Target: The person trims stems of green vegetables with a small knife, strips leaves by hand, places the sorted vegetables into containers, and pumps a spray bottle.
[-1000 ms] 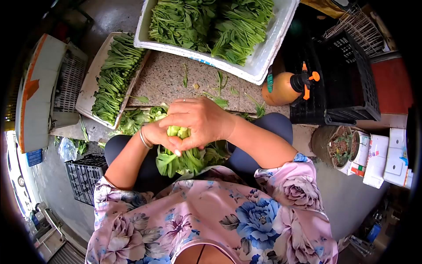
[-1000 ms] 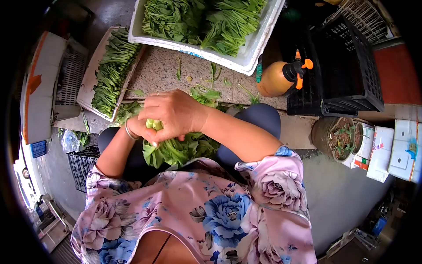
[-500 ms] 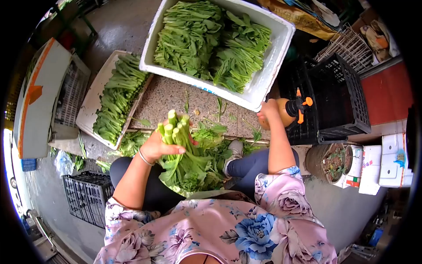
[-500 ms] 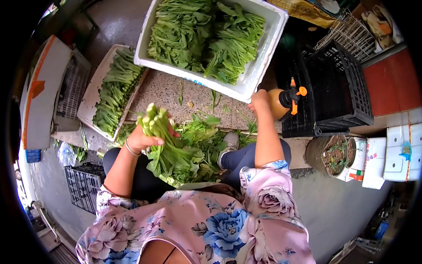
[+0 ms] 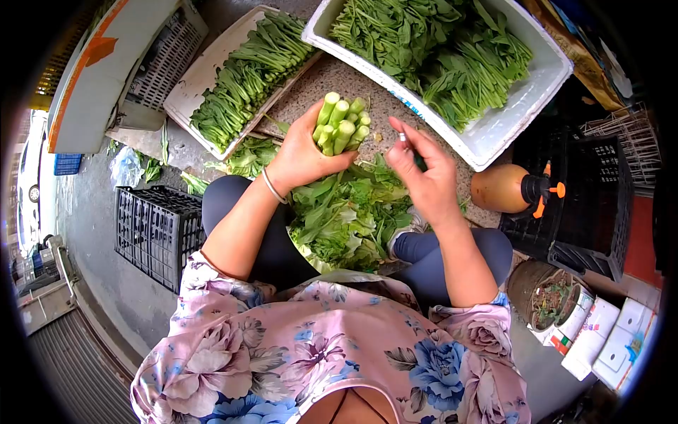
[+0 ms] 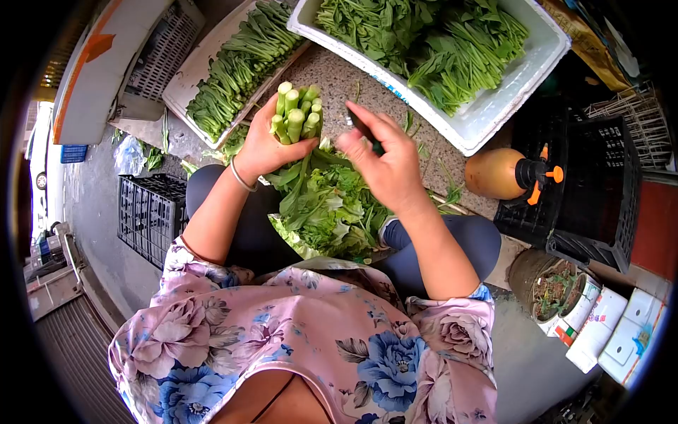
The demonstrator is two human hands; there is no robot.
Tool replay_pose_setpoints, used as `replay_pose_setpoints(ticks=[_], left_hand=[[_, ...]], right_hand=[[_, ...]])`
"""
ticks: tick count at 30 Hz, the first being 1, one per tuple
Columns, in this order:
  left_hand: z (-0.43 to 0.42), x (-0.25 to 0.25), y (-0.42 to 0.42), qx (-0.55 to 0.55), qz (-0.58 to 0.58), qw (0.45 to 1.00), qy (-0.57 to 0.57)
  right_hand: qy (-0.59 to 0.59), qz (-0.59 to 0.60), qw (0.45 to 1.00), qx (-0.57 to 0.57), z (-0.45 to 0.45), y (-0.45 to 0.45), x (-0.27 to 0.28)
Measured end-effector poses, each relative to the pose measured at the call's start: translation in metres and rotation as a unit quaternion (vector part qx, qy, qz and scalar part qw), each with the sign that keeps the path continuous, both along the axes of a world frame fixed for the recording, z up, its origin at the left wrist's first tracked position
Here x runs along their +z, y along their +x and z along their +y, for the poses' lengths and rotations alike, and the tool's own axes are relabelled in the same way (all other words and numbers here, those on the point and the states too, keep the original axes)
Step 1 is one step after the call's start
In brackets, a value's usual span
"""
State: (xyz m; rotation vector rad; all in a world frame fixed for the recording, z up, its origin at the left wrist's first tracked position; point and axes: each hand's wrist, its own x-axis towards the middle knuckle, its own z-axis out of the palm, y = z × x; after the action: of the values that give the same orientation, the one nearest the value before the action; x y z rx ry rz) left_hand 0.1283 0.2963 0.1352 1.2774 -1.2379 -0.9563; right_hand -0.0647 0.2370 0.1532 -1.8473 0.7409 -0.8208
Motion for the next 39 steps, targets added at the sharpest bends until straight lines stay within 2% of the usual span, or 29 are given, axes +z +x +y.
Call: replay_pose_setpoints(ticks=[4, 6, 10, 16, 18, 19, 21, 22, 24, 27, 28, 29, 31, 33, 34, 39], left_hand=[[-0.003, 0.004, 0.002, 0.008, -0.036, 0.999, 0.013], [-0.005, 0.005, 0.003, -0.006, -0.024, 0.999, 0.024], [-0.006, 0.005, 0.003, -0.024, -0.005, 0.999, 0.036], [-0.003, 0.0, 0.012, -0.041, -0.019, 0.998, 0.048], [-0.002, 0.0, 0.014, -0.054, -0.022, 0.996, 0.062], [-0.002, -0.001, 0.015, -0.065, -0.01, 0.995, 0.073], [-0.002, -0.003, 0.018, -0.076, 0.002, 0.993, 0.085], [-0.002, -0.004, 0.02, -0.096, 0.001, 0.992, 0.083], [0.0, -0.005, 0.024, -0.116, 0.001, 0.99, 0.082], [0.004, -0.004, 0.029, -0.134, 0.025, 0.984, 0.113], [0.006, -0.002, 0.03, -0.139, 0.029, 0.984, 0.109], [0.007, -0.001, 0.03, -0.142, 0.032, 0.984, 0.106], [0.008, -0.004, 0.032, -0.143, 0.071, 0.98, 0.117], [0.008, 0.001, 0.033, -0.159, 0.024, 0.98, 0.116], [0.008, 0.002, 0.029, -0.161, 0.036, 0.983, 0.076], [0.007, -0.001, 0.029, -0.183, 0.044, 0.979, 0.076]], right_hand=[[0.011, -0.047, 0.998, 0.041, 0.006, 0.013, -0.003], [-0.029, 0.006, 0.999, 0.042, 0.007, 0.016, 0.001], [-0.082, -0.016, 0.996, 0.025, 0.002, 0.023, -0.009], [-0.002, -0.061, 0.997, 0.057, -0.003, 0.024, -0.008], [-0.021, 0.026, 0.997, 0.062, -0.007, 0.021, -0.006], [-0.021, 0.026, 0.997, 0.062, -0.008, 0.023, -0.009], [-0.02, -0.083, 0.993, 0.076, -0.01, 0.027, -0.018], [-0.02, -0.083, 0.993, 0.076, -0.012, 0.025, -0.016], [0.147, -0.011, 0.989, 0.022, -0.019, 0.017, -0.009], [0.16, -0.077, 0.984, 0.015, -0.03, 0.012, -0.016], [0.158, -0.017, 0.987, 0.011, -0.025, 0.01, -0.009], [0.158, -0.016, 0.987, 0.014, -0.021, 0.012, -0.007], [0.18, -0.039, 0.98, 0.078, -0.015, 0.014, -0.005], [0.221, -0.029, 0.967, 0.123, -0.012, 0.014, -0.003], [0.212, -0.037, 0.968, 0.131, -0.01, 0.016, -0.001], [0.167, -0.081, 0.972, 0.142, -0.013, 0.021, -0.011]])
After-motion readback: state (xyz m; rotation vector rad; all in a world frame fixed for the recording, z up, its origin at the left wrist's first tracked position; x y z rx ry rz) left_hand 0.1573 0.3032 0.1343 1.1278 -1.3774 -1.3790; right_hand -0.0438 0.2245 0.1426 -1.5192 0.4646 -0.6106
